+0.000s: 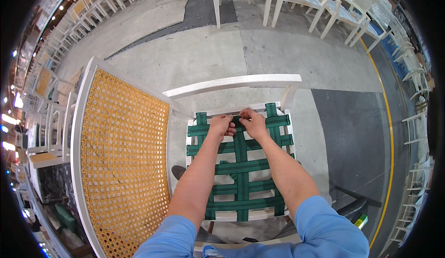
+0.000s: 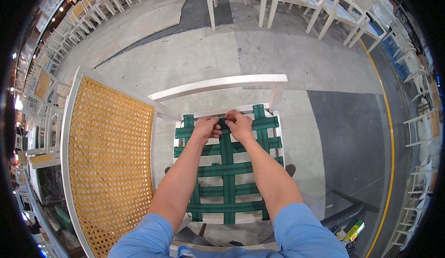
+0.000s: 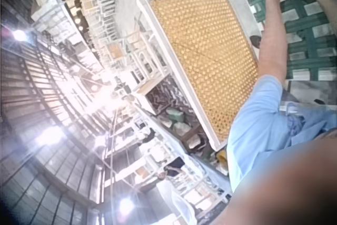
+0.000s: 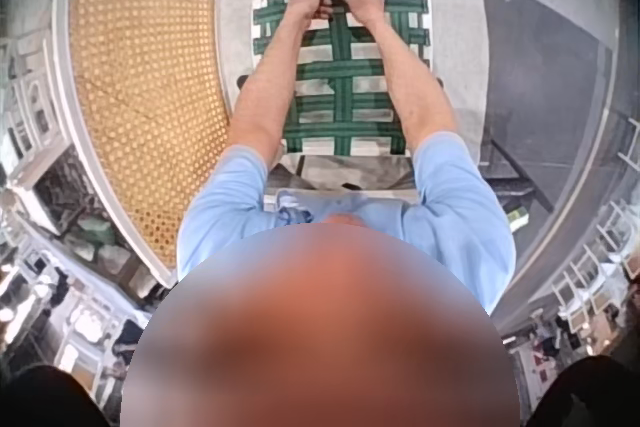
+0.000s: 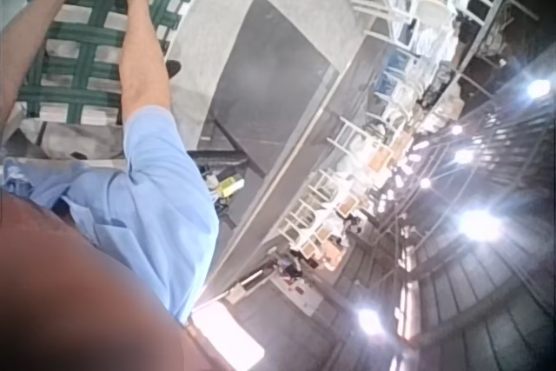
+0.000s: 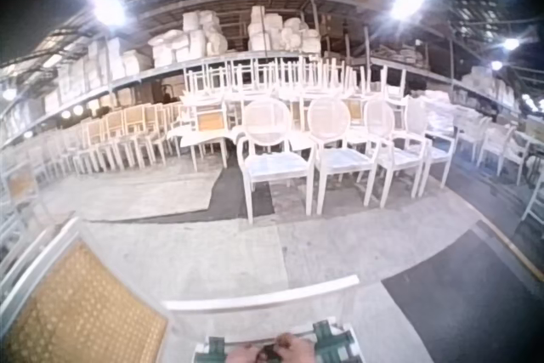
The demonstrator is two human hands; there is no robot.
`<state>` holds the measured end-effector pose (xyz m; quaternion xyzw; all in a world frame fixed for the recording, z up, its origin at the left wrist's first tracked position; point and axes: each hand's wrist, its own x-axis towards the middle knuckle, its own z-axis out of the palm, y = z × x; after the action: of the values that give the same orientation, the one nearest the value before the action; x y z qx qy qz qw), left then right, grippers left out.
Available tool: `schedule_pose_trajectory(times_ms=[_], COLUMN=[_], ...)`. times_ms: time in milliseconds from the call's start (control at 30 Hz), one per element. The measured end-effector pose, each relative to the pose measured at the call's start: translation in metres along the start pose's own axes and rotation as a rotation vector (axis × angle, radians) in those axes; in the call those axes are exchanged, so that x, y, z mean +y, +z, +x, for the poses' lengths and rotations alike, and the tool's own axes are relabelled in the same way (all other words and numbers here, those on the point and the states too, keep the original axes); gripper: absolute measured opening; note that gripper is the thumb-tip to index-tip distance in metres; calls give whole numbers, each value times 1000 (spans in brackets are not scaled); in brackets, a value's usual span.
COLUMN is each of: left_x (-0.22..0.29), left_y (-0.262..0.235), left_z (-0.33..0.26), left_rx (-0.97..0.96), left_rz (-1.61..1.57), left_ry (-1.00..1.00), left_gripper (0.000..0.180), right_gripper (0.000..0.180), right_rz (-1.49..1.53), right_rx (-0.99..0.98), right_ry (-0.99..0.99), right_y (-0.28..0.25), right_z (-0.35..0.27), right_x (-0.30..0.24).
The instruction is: The person weaves green straps into the seat of a white chair frame. They thread the straps through the frame, use a staple gun to secure them, and trim excess material with scissors.
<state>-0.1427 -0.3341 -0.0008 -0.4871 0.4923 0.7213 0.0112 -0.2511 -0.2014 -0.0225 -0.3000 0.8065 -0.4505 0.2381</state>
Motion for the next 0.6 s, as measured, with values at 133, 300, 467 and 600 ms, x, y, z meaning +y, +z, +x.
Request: schedule_pose_trajectory(times_ms=[133,300,467,600], left_x=[5,3,-11,-10], left_y=[2,-1,3,2], left_z=[1,-5,-13,-10], left_rx=[12,30,253,304], left_rz=[44,176,849,868], left_ry=[-25,101,698,659], left_gripper=[25,27,24,21], right_gripper=[21,15,17,15], right_rz=[-54,-183,-237,-221], right_rx=[7,80,125,97], right_ry=[-52,-131,-170,-181], right_y=[2,5,2,9], right_z=[-4,-7,-8,-5], right_x=[-5,-7,-2,-11])
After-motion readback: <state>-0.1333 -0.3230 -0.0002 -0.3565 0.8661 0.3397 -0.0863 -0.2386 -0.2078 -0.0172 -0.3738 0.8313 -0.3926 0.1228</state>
